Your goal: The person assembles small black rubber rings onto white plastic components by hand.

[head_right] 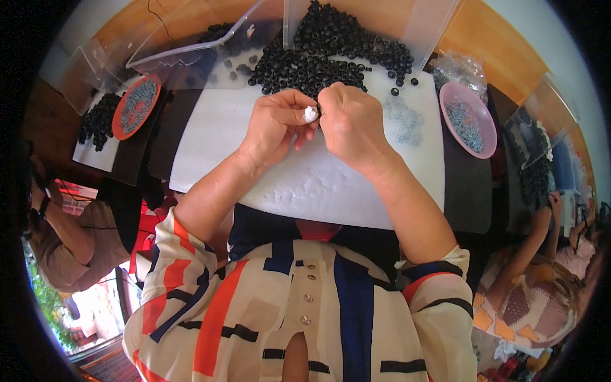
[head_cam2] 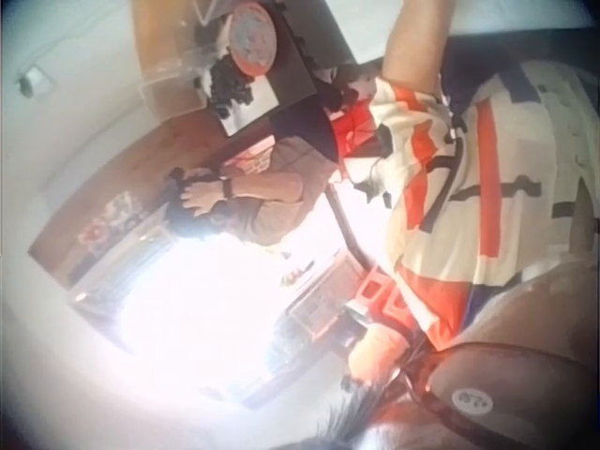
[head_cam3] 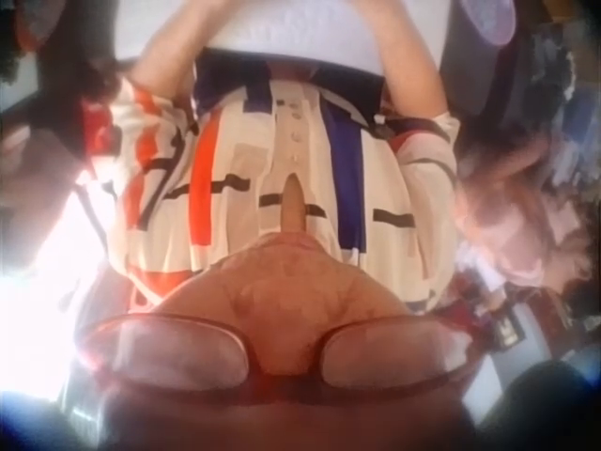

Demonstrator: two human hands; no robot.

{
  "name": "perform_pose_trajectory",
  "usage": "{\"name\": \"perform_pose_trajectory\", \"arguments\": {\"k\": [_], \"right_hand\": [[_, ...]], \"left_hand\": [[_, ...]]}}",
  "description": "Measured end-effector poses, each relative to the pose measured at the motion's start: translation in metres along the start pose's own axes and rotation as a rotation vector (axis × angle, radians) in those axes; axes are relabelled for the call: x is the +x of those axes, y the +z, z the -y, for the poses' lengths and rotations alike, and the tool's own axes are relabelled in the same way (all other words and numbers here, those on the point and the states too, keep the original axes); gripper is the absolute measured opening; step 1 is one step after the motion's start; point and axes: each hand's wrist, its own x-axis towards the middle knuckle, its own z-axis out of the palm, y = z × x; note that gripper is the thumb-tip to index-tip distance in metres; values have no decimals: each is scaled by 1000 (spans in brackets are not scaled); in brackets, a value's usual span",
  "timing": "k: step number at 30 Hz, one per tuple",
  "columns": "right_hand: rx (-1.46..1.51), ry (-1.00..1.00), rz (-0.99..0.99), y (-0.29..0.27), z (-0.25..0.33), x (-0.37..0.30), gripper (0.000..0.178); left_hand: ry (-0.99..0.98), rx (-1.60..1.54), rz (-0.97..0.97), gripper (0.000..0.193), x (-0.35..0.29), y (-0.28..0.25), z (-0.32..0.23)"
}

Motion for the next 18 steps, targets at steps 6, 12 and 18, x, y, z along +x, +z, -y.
{"name": "perform_pose_trajectory", "arguments": {"k": [6, 12, 18], "right_hand": [[45, -11, -15, -3, 0, 0, 16], [82, -25, -32, -4, 1, -1, 16], [35, -14, -27, -5, 7, 0, 19]], "left_hand": [[-13, -56, -28, 5, -1, 2, -6], [34, -26, 24, 9, 1, 0, -4], [58, -21, 1, 10, 3, -1, -1]]}}
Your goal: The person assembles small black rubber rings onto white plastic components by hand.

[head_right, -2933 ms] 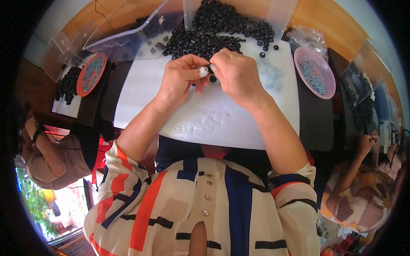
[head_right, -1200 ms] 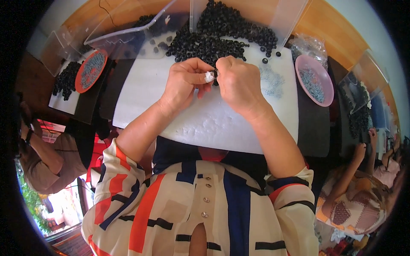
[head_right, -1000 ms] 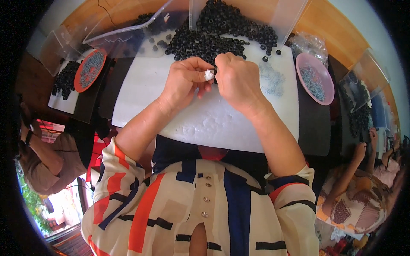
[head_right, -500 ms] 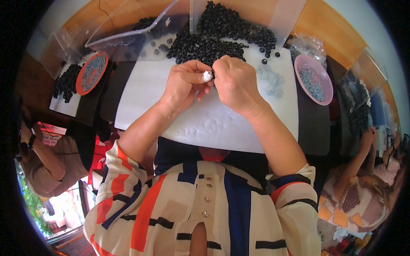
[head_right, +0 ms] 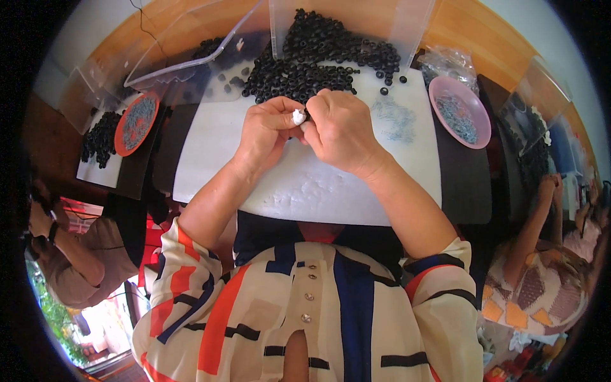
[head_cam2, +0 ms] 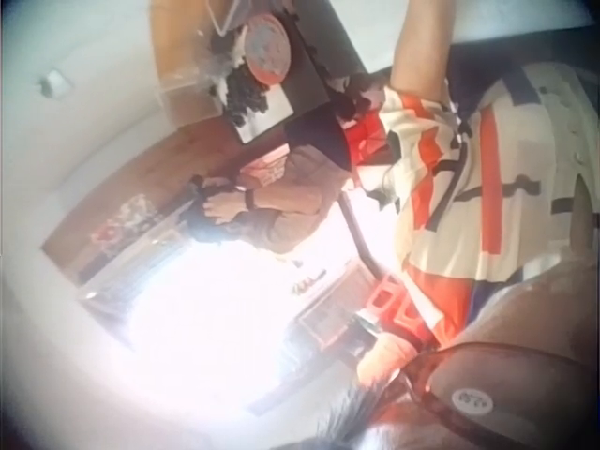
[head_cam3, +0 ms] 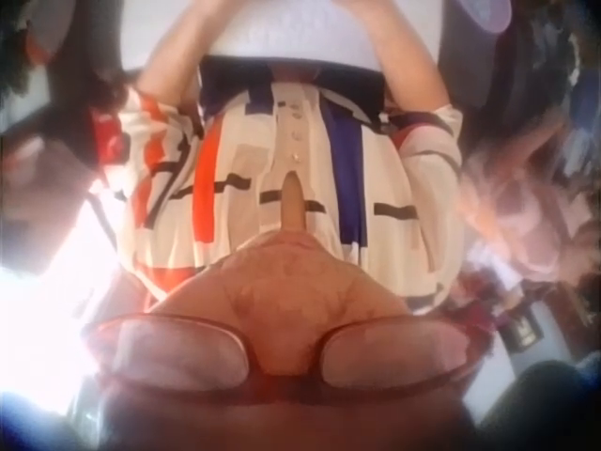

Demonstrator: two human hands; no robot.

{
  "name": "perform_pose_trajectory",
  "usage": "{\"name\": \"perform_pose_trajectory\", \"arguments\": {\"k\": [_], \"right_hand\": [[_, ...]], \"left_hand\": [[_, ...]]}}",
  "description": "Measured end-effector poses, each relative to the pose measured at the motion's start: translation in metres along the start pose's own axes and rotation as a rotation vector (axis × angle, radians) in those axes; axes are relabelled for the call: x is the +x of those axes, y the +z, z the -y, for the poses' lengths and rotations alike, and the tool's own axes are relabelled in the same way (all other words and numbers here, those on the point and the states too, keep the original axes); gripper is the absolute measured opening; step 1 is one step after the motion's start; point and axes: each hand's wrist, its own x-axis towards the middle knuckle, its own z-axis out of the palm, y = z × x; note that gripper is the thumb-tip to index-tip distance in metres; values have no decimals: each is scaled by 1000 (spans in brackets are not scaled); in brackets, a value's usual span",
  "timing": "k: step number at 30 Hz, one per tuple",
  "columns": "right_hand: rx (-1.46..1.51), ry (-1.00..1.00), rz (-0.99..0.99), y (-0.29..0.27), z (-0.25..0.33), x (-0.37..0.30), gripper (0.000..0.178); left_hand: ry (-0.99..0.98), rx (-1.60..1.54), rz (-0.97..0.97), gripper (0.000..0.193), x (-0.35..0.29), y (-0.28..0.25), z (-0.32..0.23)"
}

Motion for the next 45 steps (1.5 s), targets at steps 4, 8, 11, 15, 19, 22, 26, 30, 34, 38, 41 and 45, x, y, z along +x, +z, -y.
{"name": "perform_pose_trajectory", "arguments": {"k": [4, 8, 11, 15, 19, 22, 26, 30, 34, 38, 41, 45], "right_hand": [[-117, 49, -45, 13, 3, -2, 22], [-205, 61, -84, 22, 5, -3, 22], [-195, -16, -166, 24, 1, -2, 25], [-246, -17, -124, 18, -5, -4, 24], [-203, -46, -117, 15, -8, -5, 26], [-161, -43, -123, 16, -6, -3, 27], [-88, -19, -94, 19, -4, -5, 28], [-98, -10, -88, 19, -4, -6, 29], [-109, -15, -61, 14, -8, -6, 29], [-87, -29, -111, 9, -17, -5, 30], [-81, -71, -77, 10, -11, -4, 30], [-54, -86, -57, 10, -9, -3, 28]], "left_hand": [[-8, -26, -27, 10, -2, 4, 0], [-10, -49, -73, 8, -1, 4, 2], [-34, -44, -35, 10, 0, 1, 1], [-96, 5, 28, 14, 0, 2, -5], [-122, 93, 67, 15, -2, 3, -10], [-92, 95, 85, 15, 0, 0, -10], [-109, 81, 65, 15, -1, 0, -8], [-114, 89, 76, 15, -1, 0, -6], [-136, 99, 87, 15, -2, 4, -8], [-136, 92, 126, 19, -2, 4, -12], [-153, 114, 126, 16, -2, 2, -11], [-160, 99, 142, 13, -3, 0, -10]]}}
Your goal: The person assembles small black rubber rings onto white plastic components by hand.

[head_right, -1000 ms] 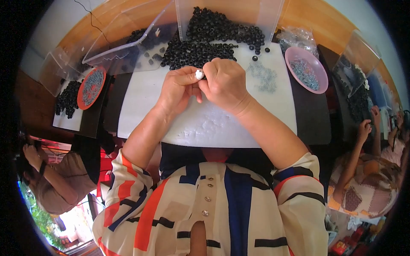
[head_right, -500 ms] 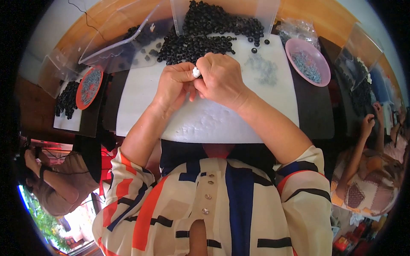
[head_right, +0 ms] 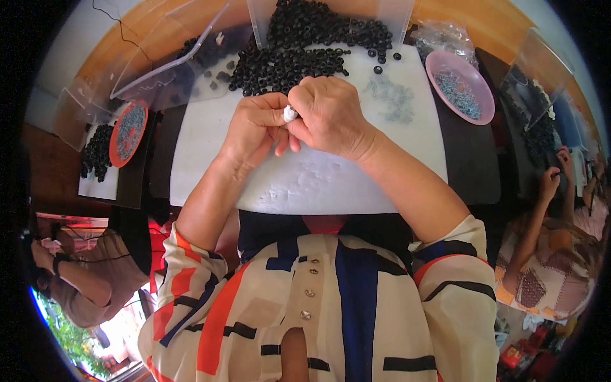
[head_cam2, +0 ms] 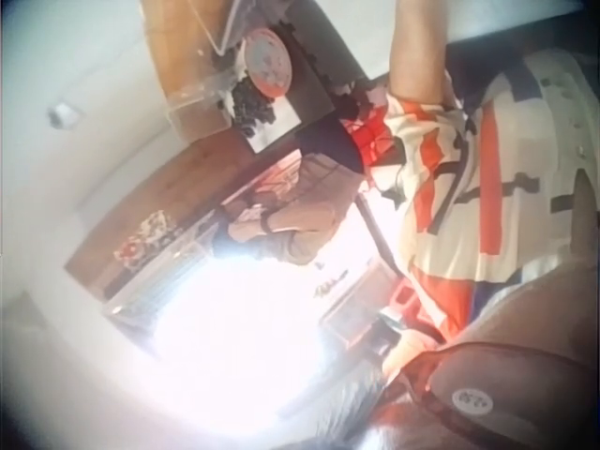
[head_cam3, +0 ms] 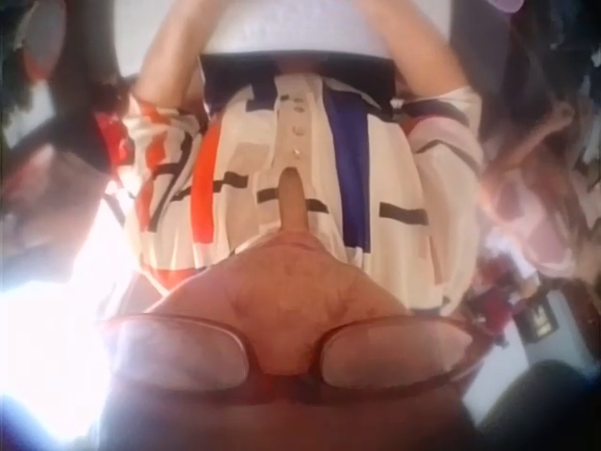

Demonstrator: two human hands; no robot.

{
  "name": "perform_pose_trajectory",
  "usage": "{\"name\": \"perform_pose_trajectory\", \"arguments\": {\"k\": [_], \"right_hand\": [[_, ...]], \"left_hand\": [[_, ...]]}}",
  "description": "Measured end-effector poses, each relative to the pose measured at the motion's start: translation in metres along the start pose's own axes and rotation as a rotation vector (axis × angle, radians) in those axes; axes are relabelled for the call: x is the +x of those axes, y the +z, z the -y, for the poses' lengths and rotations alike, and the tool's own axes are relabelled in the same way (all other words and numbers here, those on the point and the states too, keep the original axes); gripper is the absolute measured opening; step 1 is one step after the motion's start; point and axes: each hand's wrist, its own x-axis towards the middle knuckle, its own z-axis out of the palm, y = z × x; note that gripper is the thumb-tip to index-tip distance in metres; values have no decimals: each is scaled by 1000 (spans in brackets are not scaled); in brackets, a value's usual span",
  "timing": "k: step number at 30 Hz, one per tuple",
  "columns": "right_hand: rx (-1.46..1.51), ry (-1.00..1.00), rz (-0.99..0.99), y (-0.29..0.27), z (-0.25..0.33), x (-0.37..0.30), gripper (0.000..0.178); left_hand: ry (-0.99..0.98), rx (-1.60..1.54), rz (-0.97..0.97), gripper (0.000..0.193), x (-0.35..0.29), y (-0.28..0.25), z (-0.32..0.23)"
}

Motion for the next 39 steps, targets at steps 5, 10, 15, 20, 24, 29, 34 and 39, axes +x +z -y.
{"name": "perform_pose_trajectory", "arguments": {"k": [5, 10, 15, 20, 24, 29, 34, 39], "right_hand": [[3, -5, 1, 1, 2, -2, 28], [4, 9, -64, -1, -10, -3, 29], [18, 21, -32, 2, -2, -4, 30], [21, 30, -33, 3, 3, -6, 31], [-4, 40, -54, 5, 6, -8, 31], [12, 22, -102, 5, -8, -6, 33], [-41, 96, -154, -5, -26, -8, 38], [-45, 103, -148, -6, -22, -8, 40]], "left_hand": [[-28, 19, 42, 14, -1, -2, -1], [-25, -59, 35, 13, -1, 5, -2], [9, -39, 3, 12, -4, 4, 0], [20, -27, -3, 12, -7, 4, 3], [13, -52, 23, 11, -7, 4, 4], [85, 160, -32, 15, -4, 12, -5], [472, 533, -304, 19, -18, 34, -19], [-198, -174, 339, 26, -122, 104, -71]]}}
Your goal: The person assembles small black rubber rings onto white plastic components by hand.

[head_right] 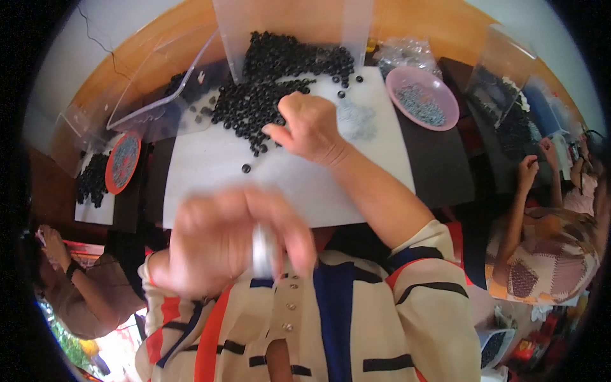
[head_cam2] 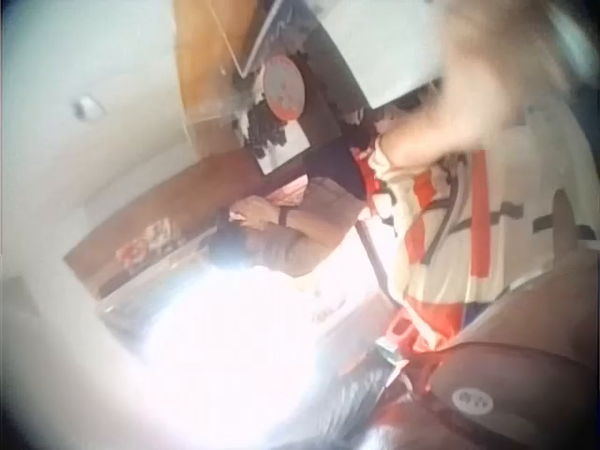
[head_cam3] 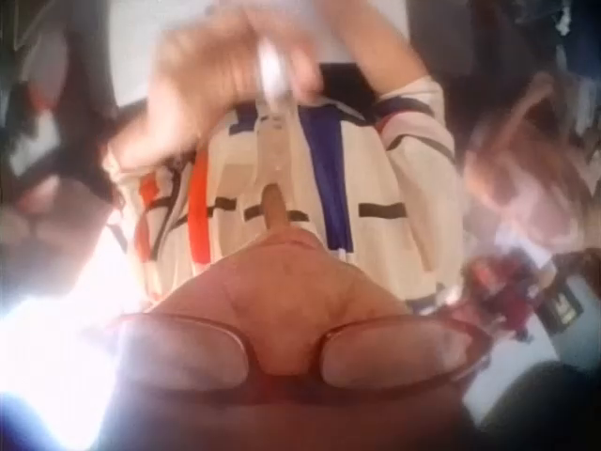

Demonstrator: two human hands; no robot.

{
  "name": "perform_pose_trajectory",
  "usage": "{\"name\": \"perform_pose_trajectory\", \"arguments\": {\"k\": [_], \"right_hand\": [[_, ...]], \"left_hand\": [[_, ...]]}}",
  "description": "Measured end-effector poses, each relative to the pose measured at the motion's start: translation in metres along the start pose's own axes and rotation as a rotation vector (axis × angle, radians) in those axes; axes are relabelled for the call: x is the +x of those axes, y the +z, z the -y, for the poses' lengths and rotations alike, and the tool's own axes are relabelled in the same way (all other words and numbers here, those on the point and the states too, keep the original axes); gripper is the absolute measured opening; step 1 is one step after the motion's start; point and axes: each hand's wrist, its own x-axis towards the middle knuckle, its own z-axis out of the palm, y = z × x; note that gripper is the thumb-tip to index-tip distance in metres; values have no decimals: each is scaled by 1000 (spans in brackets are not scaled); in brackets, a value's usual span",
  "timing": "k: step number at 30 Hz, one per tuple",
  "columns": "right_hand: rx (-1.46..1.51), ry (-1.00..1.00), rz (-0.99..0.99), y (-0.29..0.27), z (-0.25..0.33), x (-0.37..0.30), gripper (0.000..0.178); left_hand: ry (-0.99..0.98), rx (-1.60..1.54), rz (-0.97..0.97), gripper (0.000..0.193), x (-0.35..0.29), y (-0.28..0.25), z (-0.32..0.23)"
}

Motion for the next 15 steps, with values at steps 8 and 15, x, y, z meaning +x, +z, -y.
{"name": "perform_pose_trajectory", "arguments": {"k": [8, 15], "right_hand": [[57, -60, 1, -6, 3, 0, 38], [82, -47, 40, -3, 13, 4, 41]], "left_hand": [[-300, 205, 614, 23, 2, 85, -45], [-114, -425, 712, 23, 3, 100, 17]]}}
